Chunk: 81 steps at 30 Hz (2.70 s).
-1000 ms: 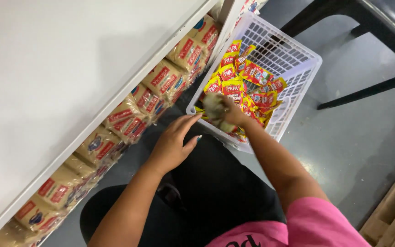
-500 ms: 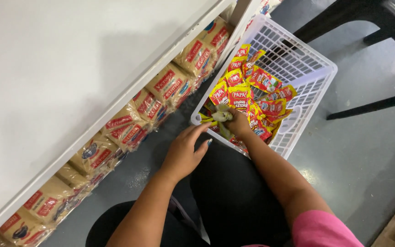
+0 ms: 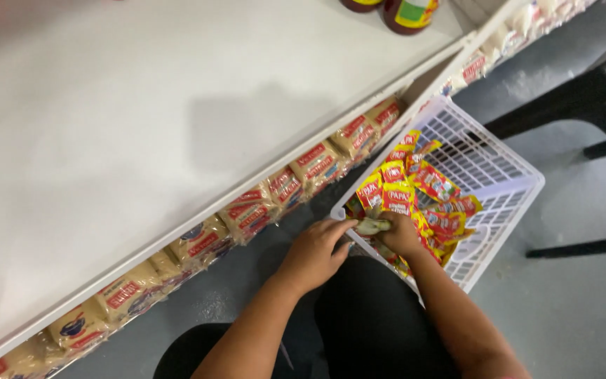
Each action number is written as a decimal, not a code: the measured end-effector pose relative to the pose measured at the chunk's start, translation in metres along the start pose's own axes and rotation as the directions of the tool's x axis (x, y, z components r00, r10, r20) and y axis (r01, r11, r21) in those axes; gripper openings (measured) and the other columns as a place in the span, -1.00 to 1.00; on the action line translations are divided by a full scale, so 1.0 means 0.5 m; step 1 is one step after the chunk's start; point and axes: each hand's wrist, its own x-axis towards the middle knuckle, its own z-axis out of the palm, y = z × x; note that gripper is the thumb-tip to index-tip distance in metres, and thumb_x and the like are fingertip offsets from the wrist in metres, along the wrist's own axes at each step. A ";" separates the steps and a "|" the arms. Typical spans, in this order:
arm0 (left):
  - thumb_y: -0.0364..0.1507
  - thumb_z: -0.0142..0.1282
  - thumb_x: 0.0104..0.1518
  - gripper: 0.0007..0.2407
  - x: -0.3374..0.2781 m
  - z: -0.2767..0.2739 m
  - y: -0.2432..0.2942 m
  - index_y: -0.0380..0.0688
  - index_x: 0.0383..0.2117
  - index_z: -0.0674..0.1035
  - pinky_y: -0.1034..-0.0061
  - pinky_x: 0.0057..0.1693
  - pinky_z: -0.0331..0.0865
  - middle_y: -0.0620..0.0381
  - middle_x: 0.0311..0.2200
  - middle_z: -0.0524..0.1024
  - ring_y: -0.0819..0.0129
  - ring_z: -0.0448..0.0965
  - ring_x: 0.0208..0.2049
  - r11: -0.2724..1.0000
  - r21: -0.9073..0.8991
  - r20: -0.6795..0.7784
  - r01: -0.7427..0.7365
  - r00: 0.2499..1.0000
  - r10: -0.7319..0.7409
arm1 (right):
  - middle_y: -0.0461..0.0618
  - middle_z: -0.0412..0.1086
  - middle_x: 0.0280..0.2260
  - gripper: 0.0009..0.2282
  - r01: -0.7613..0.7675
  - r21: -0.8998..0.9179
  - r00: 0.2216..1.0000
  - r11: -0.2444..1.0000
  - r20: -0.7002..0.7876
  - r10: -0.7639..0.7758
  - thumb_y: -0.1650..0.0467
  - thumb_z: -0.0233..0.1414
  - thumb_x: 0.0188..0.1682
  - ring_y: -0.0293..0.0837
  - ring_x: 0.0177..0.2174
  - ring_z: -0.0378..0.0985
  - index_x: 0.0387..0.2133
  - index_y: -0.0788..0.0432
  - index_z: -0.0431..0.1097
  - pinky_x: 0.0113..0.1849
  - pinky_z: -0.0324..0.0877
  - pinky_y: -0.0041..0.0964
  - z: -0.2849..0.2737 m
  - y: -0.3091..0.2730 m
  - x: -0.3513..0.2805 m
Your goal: The recorder is wiping individual ketchup pouches with a cloth and organizing them on the grocery store shelf.
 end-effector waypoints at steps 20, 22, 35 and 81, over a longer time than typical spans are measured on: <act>-0.41 0.22 0.08 -0.49 -0.012 0.007 -0.012 -0.32 0.20 0.44 0.09 0.06 0.55 -0.26 -0.04 0.58 -0.02 0.65 -0.04 -0.150 -0.986 -0.029 -0.069 0.966 -0.259 | 0.10 0.54 -0.39 -0.57 0.535 0.802 0.840 0.266 -0.540 -0.062 0.70 0.22 -0.52 -0.07 -0.43 0.67 -0.28 0.29 0.46 -0.26 0.60 -0.24 -0.300 -0.500 -0.121; -0.37 0.16 0.13 -0.51 -0.017 0.009 -0.019 -0.30 0.22 0.44 0.04 0.08 0.54 -0.26 -0.01 0.57 -0.04 0.64 -0.03 -0.227 -0.971 -0.005 -0.078 0.952 -0.307 | 0.06 0.55 -0.35 -0.56 0.560 0.773 0.800 0.296 -0.598 0.047 0.69 0.20 -0.45 -0.09 -0.39 0.67 -0.21 0.23 0.46 -0.22 0.59 -0.26 -0.282 -0.505 -0.134; -0.18 0.06 0.23 -0.58 -0.012 -0.031 0.010 -0.26 0.06 0.59 0.06 0.15 0.49 -0.19 -0.06 0.62 -0.03 0.66 -0.06 -0.479 -0.877 0.238 0.042 0.904 -0.356 | 0.38 0.35 0.12 -0.46 0.905 -0.304 0.263 0.297 -0.150 -0.953 0.03 -0.08 0.04 0.42 0.18 0.33 0.04 0.22 0.41 0.13 0.14 0.41 -0.187 -0.663 -0.263; -0.26 0.19 0.16 -0.31 -0.003 0.045 0.022 0.04 0.44 0.14 0.23 0.09 0.54 -0.14 0.11 0.49 0.09 0.63 -0.02 0.034 -0.989 0.125 0.142 0.946 -0.299 | -0.05 0.54 -0.36 -0.93 0.336 0.901 0.841 0.273 -0.417 0.344 0.42 0.15 0.07 -0.16 -0.40 0.64 -0.24 0.13 0.49 -0.26 0.57 -0.25 -0.140 -0.494 -0.205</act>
